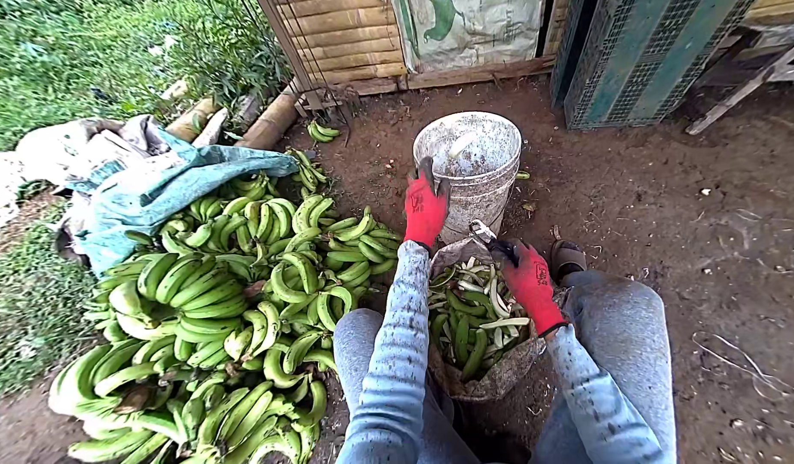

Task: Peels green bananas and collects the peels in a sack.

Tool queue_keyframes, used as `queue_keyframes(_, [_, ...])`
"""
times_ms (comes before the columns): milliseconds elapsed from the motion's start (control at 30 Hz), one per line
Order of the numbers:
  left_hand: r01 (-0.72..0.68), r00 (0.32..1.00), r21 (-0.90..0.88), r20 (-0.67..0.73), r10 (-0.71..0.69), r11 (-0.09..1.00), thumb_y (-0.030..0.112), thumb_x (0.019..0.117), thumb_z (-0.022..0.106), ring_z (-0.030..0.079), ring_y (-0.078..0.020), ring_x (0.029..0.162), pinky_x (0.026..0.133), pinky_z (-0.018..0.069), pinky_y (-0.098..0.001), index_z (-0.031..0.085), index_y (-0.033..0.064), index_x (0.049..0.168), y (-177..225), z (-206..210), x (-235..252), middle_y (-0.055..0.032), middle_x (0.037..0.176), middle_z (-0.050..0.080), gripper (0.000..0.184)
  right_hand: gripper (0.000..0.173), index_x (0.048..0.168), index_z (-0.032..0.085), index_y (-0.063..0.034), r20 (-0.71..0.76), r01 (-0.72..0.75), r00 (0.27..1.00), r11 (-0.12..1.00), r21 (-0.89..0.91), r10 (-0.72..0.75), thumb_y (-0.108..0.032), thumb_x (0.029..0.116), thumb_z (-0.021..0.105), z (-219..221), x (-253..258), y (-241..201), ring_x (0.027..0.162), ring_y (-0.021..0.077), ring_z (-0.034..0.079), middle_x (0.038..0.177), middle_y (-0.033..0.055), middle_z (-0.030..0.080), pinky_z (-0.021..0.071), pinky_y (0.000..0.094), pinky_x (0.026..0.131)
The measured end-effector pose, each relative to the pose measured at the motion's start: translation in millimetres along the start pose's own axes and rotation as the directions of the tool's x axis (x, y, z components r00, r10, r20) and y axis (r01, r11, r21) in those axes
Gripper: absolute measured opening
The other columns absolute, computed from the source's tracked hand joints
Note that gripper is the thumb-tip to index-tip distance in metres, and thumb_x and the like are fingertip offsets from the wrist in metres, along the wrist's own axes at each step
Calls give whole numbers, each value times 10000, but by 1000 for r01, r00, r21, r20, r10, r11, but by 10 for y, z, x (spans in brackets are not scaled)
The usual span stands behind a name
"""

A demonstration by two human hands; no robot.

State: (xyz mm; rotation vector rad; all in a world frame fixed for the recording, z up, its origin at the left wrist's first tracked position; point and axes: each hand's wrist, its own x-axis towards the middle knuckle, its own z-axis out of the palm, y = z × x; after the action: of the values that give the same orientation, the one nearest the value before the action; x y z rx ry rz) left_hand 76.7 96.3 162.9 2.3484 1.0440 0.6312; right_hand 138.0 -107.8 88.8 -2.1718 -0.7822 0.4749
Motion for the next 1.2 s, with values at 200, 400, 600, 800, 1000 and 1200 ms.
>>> queue_keyframes(200, [220, 636, 739, 386, -668, 636, 238, 942, 667, 338, -491, 1453, 1113, 384, -618, 420, -75, 1490, -1568, 1457, -1805, -319, 1601, 286, 678, 371, 1351, 655, -178, 94, 16, 995, 1000, -9, -15, -339, 1019, 625, 79, -34, -20, 1123, 366, 660, 1218, 193, 674, 510, 560, 983])
queue_keyframes(400, [267, 745, 529, 416, -521, 805, 202, 970, 616, 411, -462, 1421, 1126, 385, -589, 341, -12, 1558, -1264, 1070, -1705, -289, 1595, 325, 683, 380, 1383, 632, -184, 137, -27, 990, 1000, -12, 29, -343, 1041, 581, 61, -5, -38, 1160, 342, 658, 1231, 175, 688, 490, 549, 1024])
queue_keyframes(600, [283, 953, -530, 62, -297, 799, 160, 987, 661, 579, -255, 1239, 1068, 474, -379, 332, -59, 1501, -827, 513, -1313, -254, 1375, 552, 648, 371, 1384, 634, -164, 98, -5, 995, 997, 75, -2, -301, 1044, 576, -39, 2, -25, 1128, 320, 674, 1194, 161, 713, 494, 537, 1018])
queue_keyframes(800, [145, 980, -778, 30, -194, 612, 333, 1108, 391, 632, -97, 757, 699, 561, -281, 596, 105, 1344, -558, -12, -1070, -35, 946, 672, 387, 347, 1246, 719, -131, 169, 304, 914, 899, 315, -368, -352, 984, 667, 6, -139, -82, 1038, 103, 697, 1142, 40, 739, 563, 320, 967])
queue_keyframes(1000, [323, 937, -895, 257, -236, 307, 249, 1122, 282, 649, -120, 716, 639, 565, -275, 589, 61, 1310, -547, 42, -1338, -69, 913, 681, 406, 387, 1331, 686, -135, 346, 474, 815, 878, 59, -464, -318, 998, 612, 146, -178, -165, 1234, 332, 612, 1303, 189, 649, 458, 501, 1090])
queue_keyframes(1200, [340, 923, -802, 184, -339, 491, 260, 1117, 385, 630, -128, 723, 669, 565, -294, 594, -10, 1258, -676, 351, -1561, -88, 913, 651, 370, 428, 1416, 606, -90, 180, 272, 952, 953, -132, -247, -211, 1006, 588, 464, 72, -43, 1297, 458, 545, 1389, 278, 572, 415, 591, 1104])
